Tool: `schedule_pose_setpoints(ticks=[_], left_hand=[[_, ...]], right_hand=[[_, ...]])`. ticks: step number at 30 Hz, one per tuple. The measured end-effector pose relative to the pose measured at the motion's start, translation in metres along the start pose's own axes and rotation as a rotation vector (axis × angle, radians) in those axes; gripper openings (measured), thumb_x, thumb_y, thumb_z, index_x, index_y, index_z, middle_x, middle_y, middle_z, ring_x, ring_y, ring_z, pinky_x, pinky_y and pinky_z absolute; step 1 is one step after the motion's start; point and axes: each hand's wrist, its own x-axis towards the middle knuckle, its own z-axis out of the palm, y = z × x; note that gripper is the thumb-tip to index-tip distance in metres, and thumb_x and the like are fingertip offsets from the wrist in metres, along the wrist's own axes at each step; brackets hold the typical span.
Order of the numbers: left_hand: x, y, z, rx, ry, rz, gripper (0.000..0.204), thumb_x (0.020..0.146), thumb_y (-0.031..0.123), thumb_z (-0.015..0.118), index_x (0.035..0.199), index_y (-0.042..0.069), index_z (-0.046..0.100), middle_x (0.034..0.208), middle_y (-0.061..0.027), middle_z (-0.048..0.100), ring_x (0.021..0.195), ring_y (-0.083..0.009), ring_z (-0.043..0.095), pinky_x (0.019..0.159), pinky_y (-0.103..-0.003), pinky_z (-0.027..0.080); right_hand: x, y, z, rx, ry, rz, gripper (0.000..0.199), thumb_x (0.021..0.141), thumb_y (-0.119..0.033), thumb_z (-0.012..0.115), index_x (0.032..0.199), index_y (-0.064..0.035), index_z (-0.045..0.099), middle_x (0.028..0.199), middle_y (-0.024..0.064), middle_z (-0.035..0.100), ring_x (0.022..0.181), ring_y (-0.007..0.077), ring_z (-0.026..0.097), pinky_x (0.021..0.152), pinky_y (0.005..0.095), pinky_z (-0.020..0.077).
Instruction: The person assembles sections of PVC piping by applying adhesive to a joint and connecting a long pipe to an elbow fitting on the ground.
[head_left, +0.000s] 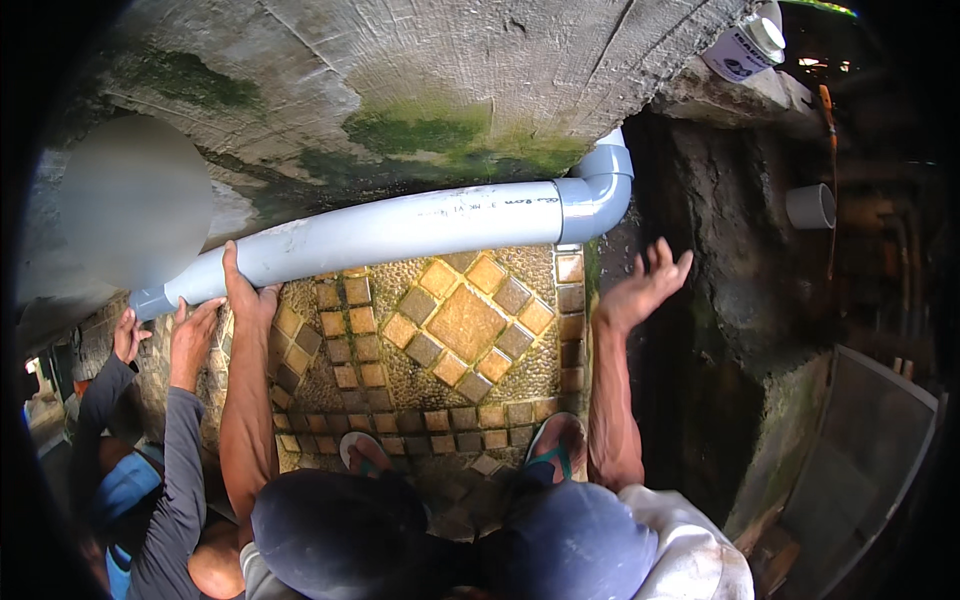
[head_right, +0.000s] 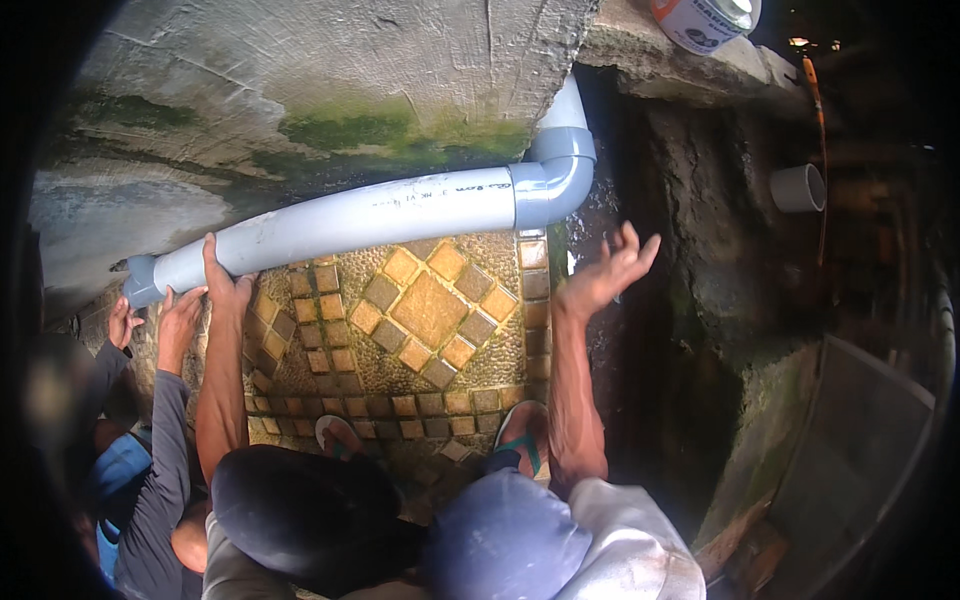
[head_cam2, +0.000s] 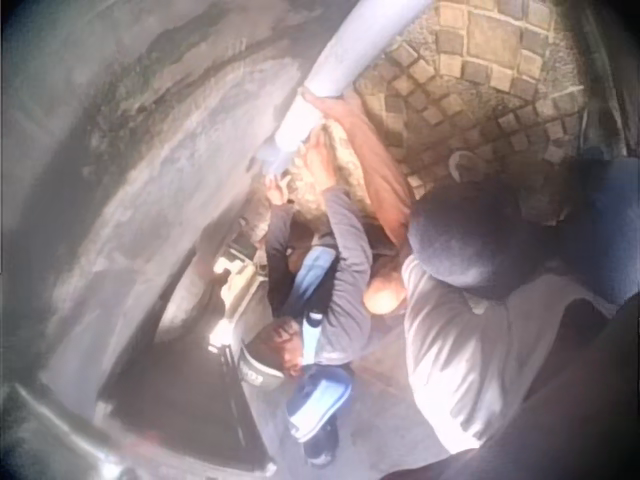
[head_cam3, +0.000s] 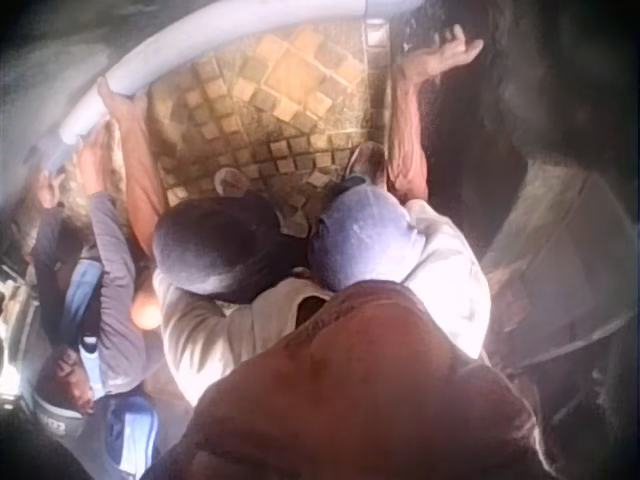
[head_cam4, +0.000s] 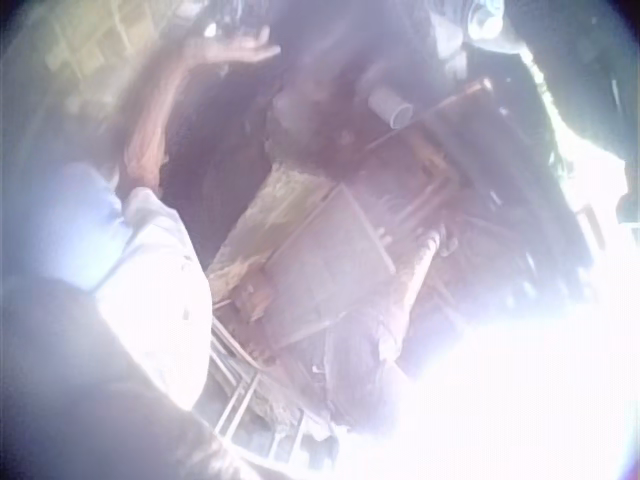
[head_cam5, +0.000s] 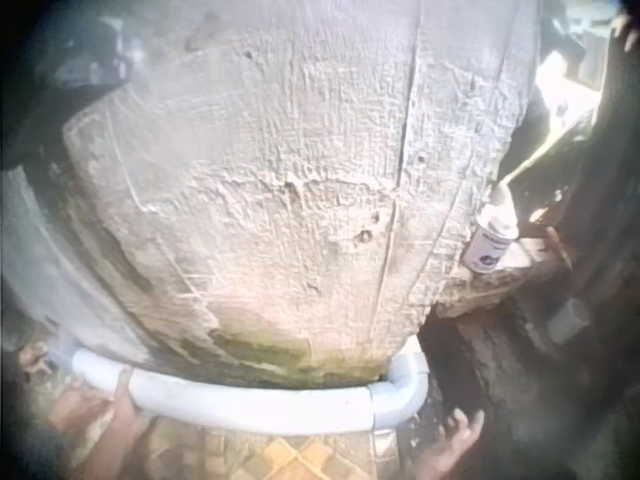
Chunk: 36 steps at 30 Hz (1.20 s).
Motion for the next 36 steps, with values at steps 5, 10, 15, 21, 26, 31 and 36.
schedule_pose_setpoints(ticks=[5,10,15,21,26,31,36], left_hand=[[0.008,-0.006,-0.001,0.01,-0.017,0.044,0.064,0.094,0.057,0.074,0.138,0.013,0.06,0.133,-0.0097,0.068,0.121,-0.0331,0.065,0.101,-0.057,0.054],[0.003,-0.004,0.003,0.02,0.04,0.04,0.06,0.095,0.055,0.073,0.136,0.012,0.062,0.127,-0.0089,0.07,0.117,-0.0318,0.066,0.101,-0.058,0.053],[0.001,-0.009,0.014,-0.056,0.007,0.041,0.056,0.098,0.054,0.071,0.135,0.013,0.063,0.131,-0.0078,0.07,0.119,-0.0311,0.066,0.103,-0.055,0.054],[0.004,-0.002,0.001,-0.021,0.053,0.006,0.057,0.097,0.055,0.07,0.134,0.013,0.063,0.129,-0.0091,0.071,0.12,-0.0322,0.068,0.106,-0.055,0.054],[0.017,-0.016,-0.029,-0.157,-0.127,0.051,0.047,0.104,0.05,0.062,0.13,0.011,0.064,0.124,-0.0081,0.072,0.118,-0.0304,0.067,0.109,-0.054,0.051],[-0.008,-0.014,0.006,-0.217,-0.104,0.082,0.054,0.098,0.046,0.075,0.134,0.009,0.062,0.128,-0.0094,0.07,0.119,-0.0306,0.066,0.109,-0.05,0.051],[-0.021,-0.012,0.008,-0.25,-0.012,0.08,0.062,0.095,0.047,0.079,0.139,0.009,0.058,0.132,-0.0101,0.068,0.121,-0.0301,0.066,0.107,-0.05,0.053]], right_hand=[[0.037,0.013,0.072,0.222,-0.147,0.11,0.075,0.115,-0.051,0.044,0.163,0.0045,0.028,0.156,0.0266,0.05,0.144,0.033,0.048,0.124,0.0435,0.0328],[0.023,0.01,0.044,0.131,-0.193,0.08,0.081,0.113,-0.052,0.046,0.167,0.0015,0.018,0.166,0.0261,0.038,0.154,0.0356,0.038,0.128,0.0537,0.024],[0.032,0.006,0.028,0.108,-0.055,0.013,0.075,0.114,-0.043,0.049,0.168,-0.0012,0.018,0.162,0.0213,0.043,0.153,0.0362,0.037,0.128,0.0518,0.0244],[0.057,0.022,0.074,0.006,-0.237,-0.005,0.064,0.116,-0.035,0.047,0.164,0.0046,0.029,0.162,0.0228,0.046,0.148,0.0285,0.046,0.123,0.0407,0.0357],[0.01,0.0,0.031,0.233,-0.012,0.256,0.068,0.112,-0.042,0.049,0.164,-0.0035,0.027,0.159,0.0165,0.047,0.148,0.0332,0.046,0.122,0.0483,0.0363],[0.031,0.014,0.04,0.109,-0.219,0.153,0.074,0.108,-0.038,0.066,0.159,0.0076,0.039,0.153,0.0211,0.052,0.133,0.0302,0.056,0.112,0.0448,0.0469],[0.043,0.036,0.057,0.008,-0.212,0.134,0.066,0.105,-0.039,0.069,0.15,0.0071,0.054,0.144,0.0206,0.059,0.123,0.0279,0.062,0.107,0.0419,0.0501]])
